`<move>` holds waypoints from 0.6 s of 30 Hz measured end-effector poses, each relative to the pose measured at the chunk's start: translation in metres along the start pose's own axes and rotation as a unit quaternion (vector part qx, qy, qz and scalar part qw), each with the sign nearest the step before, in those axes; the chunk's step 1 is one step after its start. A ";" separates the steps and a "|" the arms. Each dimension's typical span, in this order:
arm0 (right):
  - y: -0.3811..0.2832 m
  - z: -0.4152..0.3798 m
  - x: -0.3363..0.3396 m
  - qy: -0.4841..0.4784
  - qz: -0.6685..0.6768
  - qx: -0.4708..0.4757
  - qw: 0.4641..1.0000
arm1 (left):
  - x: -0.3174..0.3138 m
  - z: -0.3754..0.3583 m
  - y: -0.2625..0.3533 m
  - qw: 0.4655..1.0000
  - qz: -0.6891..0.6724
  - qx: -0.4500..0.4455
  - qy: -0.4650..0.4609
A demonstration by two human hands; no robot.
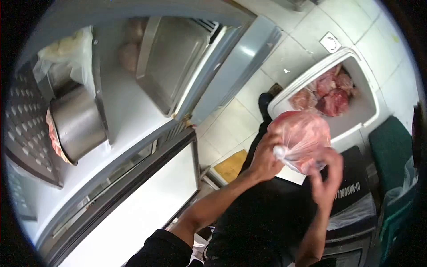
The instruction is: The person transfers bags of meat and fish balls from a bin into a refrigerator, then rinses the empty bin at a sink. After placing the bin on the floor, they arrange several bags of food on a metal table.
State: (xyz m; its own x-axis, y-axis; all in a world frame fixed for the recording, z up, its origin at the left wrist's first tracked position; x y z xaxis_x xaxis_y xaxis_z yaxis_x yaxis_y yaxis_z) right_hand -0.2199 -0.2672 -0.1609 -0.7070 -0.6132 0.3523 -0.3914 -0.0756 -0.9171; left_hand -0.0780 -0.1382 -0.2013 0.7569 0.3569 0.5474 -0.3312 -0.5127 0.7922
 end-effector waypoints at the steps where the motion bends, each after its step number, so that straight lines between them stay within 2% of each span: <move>1: 0.016 -0.004 0.016 0.049 -0.002 -0.018 0.999 | 0.013 -0.009 0.009 1.000 0.008 0.000 0.003; 3: 0.089 -0.029 0.022 0.071 0.069 -0.232 0.968 | 0.045 -0.034 -0.018 0.987 -0.042 0.146 0.060; 4: 0.107 -0.036 0.019 0.081 0.082 -0.280 0.953 | 0.070 -0.044 -0.035 0.958 -0.179 0.201 0.103; 5: 0.112 -0.041 0.011 0.080 0.079 -0.279 0.954 | 0.096 -0.056 -0.052 0.897 -0.330 0.244 0.162; 6: 0.130 -0.054 0.002 0.038 0.075 -0.295 0.952 | 0.121 -0.068 -0.068 0.818 -0.453 0.271 0.229; 7: 0.140 -0.066 -0.008 -0.003 0.071 -0.312 0.948 | 0.147 -0.071 -0.070 0.800 -0.473 0.277 0.242; 8: 0.137 -0.070 -0.014 -0.014 0.070 -0.306 0.949 | 0.171 -0.055 -0.060 0.792 -0.514 0.252 0.214; 9: 0.140 -0.073 -0.016 -0.011 0.070 -0.308 0.949 | 0.196 -0.038 -0.047 0.795 -0.501 0.237 0.247; 10: 0.141 -0.076 -0.023 -0.030 0.063 -0.298 0.952 | 0.221 -0.019 -0.038 0.813 -0.497 0.183 0.242; 11: 0.136 -0.079 -0.032 -0.052 0.056 -0.289 0.954 | 0.245 -0.013 -0.038 0.809 -0.476 0.175 0.297; 12: 0.127 -0.075 -0.035 -0.037 0.036 -0.284 0.958 | 0.264 -0.003 -0.039 0.793 -0.498 0.189 0.297; 13: 0.120 -0.070 -0.039 -0.036 0.037 -0.284 0.957 | 0.284 0.009 -0.041 0.783 -0.538 0.135 0.282; 14: 0.114 -0.067 -0.045 -0.054 0.042 -0.280 0.958 | 0.309 0.014 -0.058 0.769 -0.510 0.151 0.355; 18: 0.097 -0.049 -0.066 -0.079 0.006 -0.250 0.965 | 0.380 0.066 -0.104 0.732 -0.488 0.213 0.425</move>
State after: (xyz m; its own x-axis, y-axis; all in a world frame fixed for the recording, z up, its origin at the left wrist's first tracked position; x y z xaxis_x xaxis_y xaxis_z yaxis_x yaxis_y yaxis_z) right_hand -0.2400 -0.1952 -0.2636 -0.6302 -0.7268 0.2733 -0.6473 0.2974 -0.7018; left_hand 0.2811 -0.0005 -0.0930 -0.1691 0.9794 -0.1100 0.4760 0.1789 0.8611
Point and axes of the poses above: each hand's wrist, its own z-axis towards the middle knuckle, its own x-axis out of the back of the hand, y = z × x, the point moved 10 cm from there along z, towards the middle knuckle, and after that the axes turned 6 degrees about y, right-handed, at the moved point
